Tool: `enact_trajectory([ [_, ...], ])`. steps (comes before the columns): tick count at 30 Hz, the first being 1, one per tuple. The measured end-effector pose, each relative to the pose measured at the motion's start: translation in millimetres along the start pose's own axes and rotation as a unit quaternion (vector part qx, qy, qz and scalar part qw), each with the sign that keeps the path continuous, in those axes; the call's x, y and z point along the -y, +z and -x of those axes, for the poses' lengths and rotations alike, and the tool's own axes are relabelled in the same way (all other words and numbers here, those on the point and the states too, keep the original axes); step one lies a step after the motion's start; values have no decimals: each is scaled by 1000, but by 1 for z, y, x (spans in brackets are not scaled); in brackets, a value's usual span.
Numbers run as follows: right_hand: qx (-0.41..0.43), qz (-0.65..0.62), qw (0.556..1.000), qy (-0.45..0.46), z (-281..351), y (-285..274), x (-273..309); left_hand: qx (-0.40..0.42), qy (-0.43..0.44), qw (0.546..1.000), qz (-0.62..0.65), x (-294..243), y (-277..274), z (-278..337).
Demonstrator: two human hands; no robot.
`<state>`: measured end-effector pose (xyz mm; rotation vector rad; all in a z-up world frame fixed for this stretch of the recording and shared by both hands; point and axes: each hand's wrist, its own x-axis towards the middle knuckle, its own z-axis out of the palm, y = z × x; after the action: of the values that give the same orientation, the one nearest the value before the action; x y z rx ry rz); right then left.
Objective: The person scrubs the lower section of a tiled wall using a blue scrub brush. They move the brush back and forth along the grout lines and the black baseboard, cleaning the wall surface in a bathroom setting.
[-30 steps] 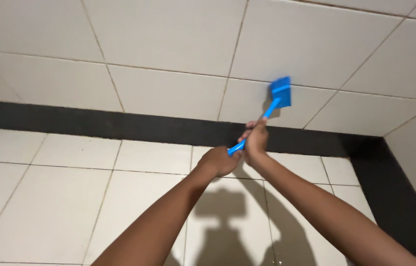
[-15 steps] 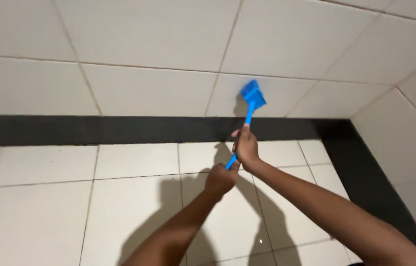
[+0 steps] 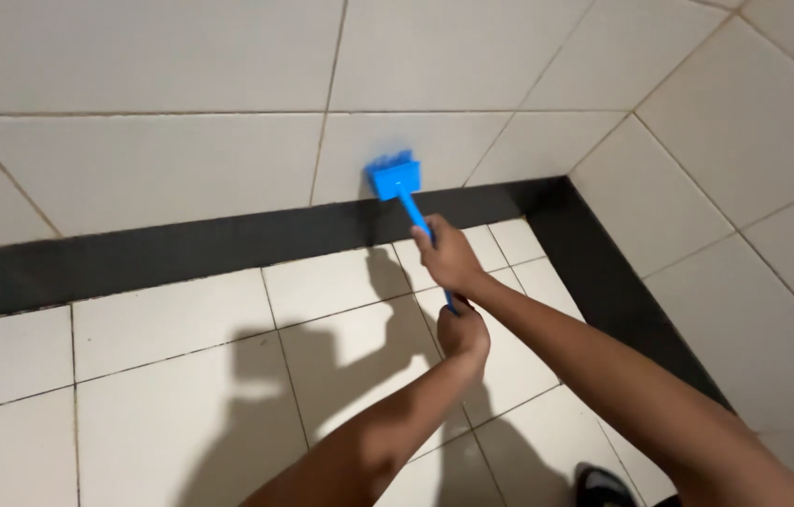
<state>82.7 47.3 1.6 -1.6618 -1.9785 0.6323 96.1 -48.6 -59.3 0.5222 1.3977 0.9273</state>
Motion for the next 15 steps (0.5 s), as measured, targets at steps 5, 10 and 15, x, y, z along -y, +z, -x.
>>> enact_trajectory([
  [5,88,-58,994,39,-6,34,-21,-58,-35,998,-9,17,-5,-29],
  [10,118,-148,981,47,-13,51,-45,-80,-7,996,-37,31,-10,-35],
  [15,166,-236,948,134,-24,47,-59,-43,-42,994,94,23,-11,-27],
])
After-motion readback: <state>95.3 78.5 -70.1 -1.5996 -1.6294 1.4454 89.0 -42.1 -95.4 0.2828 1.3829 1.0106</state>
